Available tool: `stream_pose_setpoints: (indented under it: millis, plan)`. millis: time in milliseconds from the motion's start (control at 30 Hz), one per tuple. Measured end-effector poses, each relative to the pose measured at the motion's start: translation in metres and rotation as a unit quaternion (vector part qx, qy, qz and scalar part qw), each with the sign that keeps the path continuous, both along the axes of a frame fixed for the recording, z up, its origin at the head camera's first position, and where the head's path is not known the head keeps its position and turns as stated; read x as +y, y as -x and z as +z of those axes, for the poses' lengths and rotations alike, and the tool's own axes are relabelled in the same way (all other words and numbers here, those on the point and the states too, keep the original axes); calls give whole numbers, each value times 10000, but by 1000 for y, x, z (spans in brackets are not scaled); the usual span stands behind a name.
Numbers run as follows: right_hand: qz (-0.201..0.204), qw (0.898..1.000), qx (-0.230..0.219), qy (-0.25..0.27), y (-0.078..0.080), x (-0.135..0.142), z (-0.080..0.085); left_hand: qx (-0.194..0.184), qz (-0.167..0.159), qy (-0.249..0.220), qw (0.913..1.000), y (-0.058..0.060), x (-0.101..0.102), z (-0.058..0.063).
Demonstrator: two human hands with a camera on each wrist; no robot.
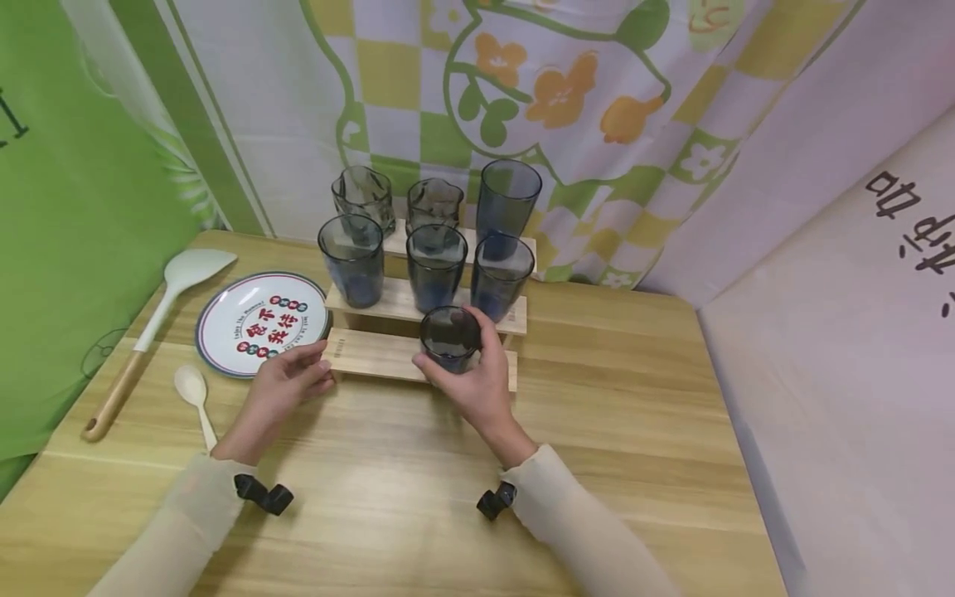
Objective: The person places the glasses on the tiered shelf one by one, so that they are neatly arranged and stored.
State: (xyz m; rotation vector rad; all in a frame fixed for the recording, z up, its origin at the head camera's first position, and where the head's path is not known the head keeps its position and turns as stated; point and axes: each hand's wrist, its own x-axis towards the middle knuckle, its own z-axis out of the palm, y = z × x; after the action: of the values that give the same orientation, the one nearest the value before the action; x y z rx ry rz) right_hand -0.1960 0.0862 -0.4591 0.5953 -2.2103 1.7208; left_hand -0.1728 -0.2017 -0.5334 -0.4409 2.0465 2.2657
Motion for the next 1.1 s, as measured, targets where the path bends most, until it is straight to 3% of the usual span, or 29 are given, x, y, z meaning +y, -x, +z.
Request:
stream_pose_setpoints:
  millis: [300, 467, 767, 900, 967, 1033, 1100]
  plan:
    - [-142, 9982, 108, -568, -15, 11, -3, 105, 59, -35, 9999, -2, 5, -3]
    - [43, 9985, 304, -442, -24, 19, -9, 43, -3, 79, 10000, -6, 6, -6]
    - [-99, 9990, 64, -426, -15, 13, -6, 68, -111, 41, 9999, -2, 10, -4]
    - [-120, 9989, 47, -447, -3, 16, -24, 113, -120, 28, 9999, 0, 9, -3]
    - [-101, 9987, 45, -499, 2, 19, -33, 184, -179, 369, 9990, -1, 8, -3]
    - [-57, 9973, 73, -724, 2, 25, -35, 329, -383, 1049, 9932, -5, 6, -1]
    - [34, 9926, 68, -1209, -3, 33, -28, 501, -752, 2009, 9754, -12, 3, 5]
